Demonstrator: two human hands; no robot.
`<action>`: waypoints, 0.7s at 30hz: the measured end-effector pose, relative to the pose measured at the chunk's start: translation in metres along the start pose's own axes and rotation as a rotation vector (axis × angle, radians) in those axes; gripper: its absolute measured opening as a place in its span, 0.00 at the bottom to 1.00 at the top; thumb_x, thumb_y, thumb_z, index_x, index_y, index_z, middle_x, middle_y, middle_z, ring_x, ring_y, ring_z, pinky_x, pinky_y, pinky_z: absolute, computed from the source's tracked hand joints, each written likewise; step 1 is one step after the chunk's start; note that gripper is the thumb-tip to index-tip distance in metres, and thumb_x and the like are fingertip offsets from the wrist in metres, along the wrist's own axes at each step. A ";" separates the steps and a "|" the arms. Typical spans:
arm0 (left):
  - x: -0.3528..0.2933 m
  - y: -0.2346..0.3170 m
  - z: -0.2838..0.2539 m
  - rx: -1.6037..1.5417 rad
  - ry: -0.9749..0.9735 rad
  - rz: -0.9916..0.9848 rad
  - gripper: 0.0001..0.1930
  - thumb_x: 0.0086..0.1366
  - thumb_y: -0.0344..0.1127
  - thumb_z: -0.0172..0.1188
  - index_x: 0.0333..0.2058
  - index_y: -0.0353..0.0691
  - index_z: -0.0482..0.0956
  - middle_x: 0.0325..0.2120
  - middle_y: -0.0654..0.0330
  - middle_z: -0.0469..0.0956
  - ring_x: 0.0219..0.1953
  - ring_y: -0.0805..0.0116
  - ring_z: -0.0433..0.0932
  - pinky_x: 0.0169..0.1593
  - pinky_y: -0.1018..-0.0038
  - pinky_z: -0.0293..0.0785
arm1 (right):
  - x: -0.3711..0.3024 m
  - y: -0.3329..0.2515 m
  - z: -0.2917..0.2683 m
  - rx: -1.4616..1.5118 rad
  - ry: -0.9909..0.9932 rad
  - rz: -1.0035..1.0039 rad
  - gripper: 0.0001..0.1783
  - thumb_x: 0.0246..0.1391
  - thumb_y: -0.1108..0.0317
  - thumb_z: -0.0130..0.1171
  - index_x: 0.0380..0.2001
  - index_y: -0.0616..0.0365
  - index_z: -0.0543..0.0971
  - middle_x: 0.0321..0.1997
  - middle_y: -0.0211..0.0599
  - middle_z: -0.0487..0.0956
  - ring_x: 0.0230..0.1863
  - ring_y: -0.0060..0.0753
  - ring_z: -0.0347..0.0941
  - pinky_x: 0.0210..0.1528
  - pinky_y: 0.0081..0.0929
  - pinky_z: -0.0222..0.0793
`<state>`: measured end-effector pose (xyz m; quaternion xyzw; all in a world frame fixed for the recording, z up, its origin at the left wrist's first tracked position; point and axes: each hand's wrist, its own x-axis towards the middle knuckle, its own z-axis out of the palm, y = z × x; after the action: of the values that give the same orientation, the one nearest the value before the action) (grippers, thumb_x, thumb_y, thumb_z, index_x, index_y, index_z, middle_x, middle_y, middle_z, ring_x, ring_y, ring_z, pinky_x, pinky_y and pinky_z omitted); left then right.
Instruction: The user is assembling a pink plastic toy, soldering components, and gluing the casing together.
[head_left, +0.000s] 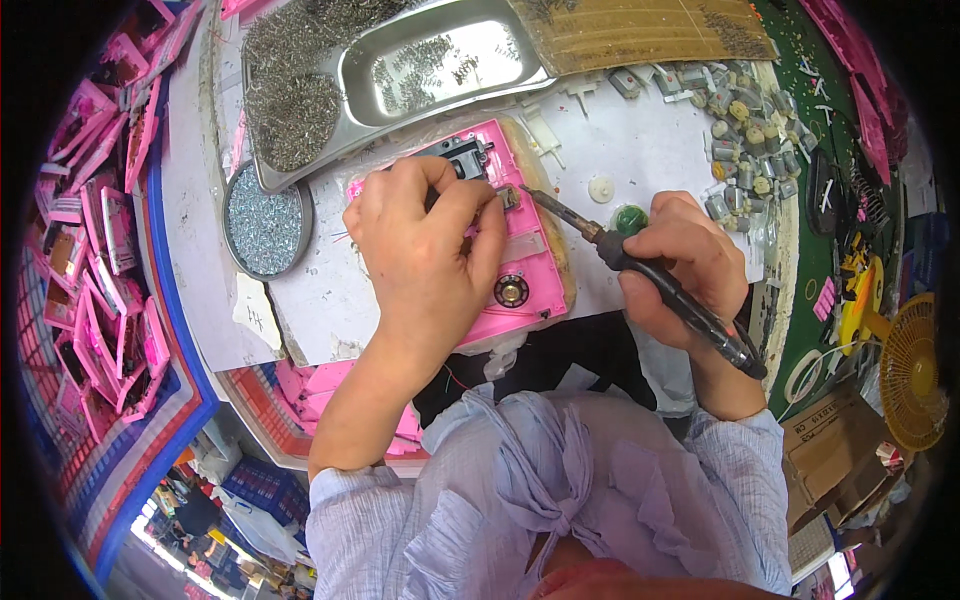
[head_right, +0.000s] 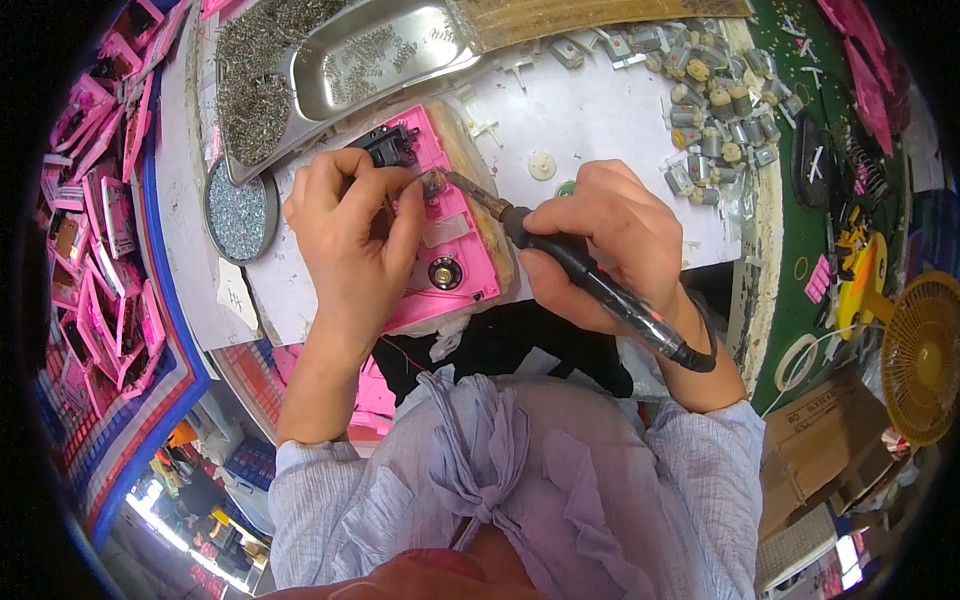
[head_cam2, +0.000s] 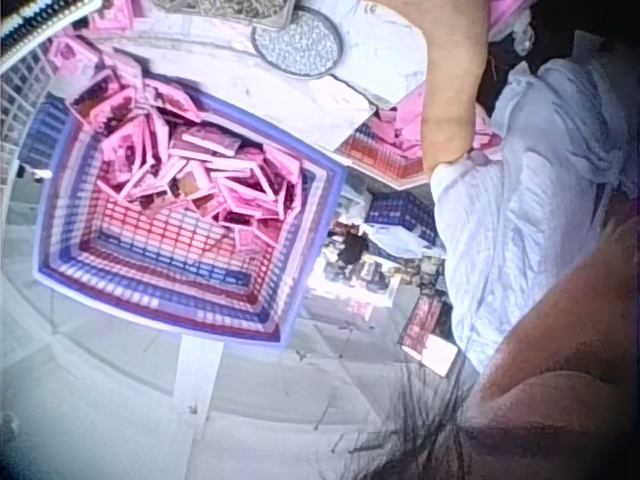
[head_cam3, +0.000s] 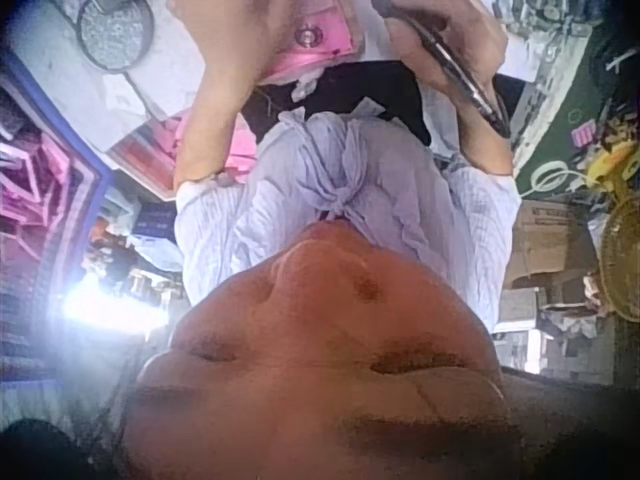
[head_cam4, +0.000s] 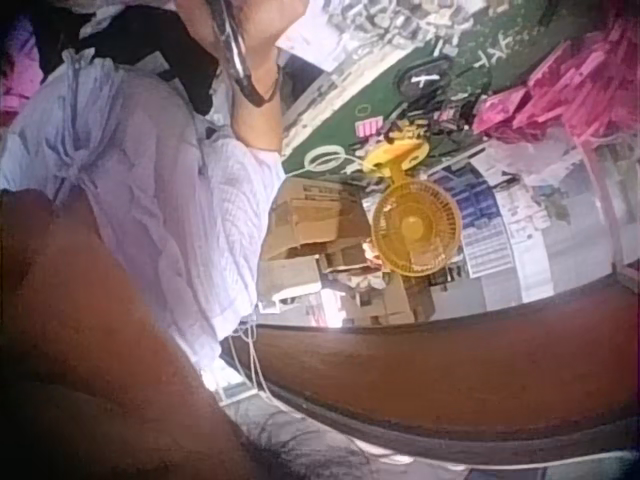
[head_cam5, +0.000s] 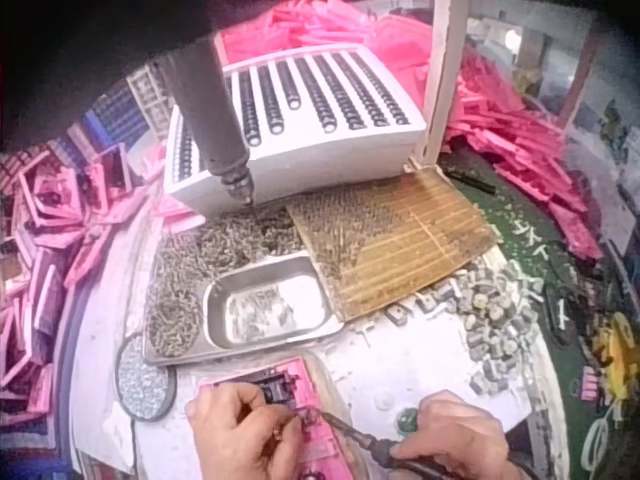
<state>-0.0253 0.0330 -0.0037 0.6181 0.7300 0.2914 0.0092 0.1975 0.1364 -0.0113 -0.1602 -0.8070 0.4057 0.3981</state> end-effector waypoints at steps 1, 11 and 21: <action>0.002 0.000 0.000 0.013 0.003 0.016 0.06 0.52 0.33 0.73 0.30 0.46 0.85 0.32 0.63 0.72 0.37 0.62 0.71 0.43 0.64 0.60 | 0.000 0.002 0.001 0.004 -0.007 -0.003 0.16 0.43 0.77 0.71 0.39 0.62 0.80 0.27 0.36 0.79 0.22 0.34 0.68 0.28 0.31 0.63; 0.004 0.000 -0.002 0.049 0.007 0.054 0.07 0.50 0.32 0.73 0.30 0.45 0.85 0.29 0.63 0.70 0.34 0.62 0.71 0.41 0.65 0.61 | 0.001 0.006 0.009 0.018 -0.007 -0.012 0.17 0.43 0.77 0.72 0.39 0.61 0.80 0.28 0.35 0.80 0.22 0.34 0.68 0.28 0.31 0.62; 0.001 -0.001 0.002 0.031 -0.012 0.039 0.07 0.51 0.34 0.72 0.30 0.46 0.84 0.33 0.64 0.70 0.38 0.60 0.70 0.45 0.61 0.58 | -0.002 0.010 0.016 0.005 0.005 -0.056 0.18 0.43 0.77 0.72 0.40 0.61 0.79 0.29 0.35 0.80 0.21 0.35 0.68 0.28 0.32 0.62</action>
<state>-0.0258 0.0350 -0.0057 0.6340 0.7223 0.2764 -0.0018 0.1860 0.1330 -0.0263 -0.1374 -0.8093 0.3957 0.4118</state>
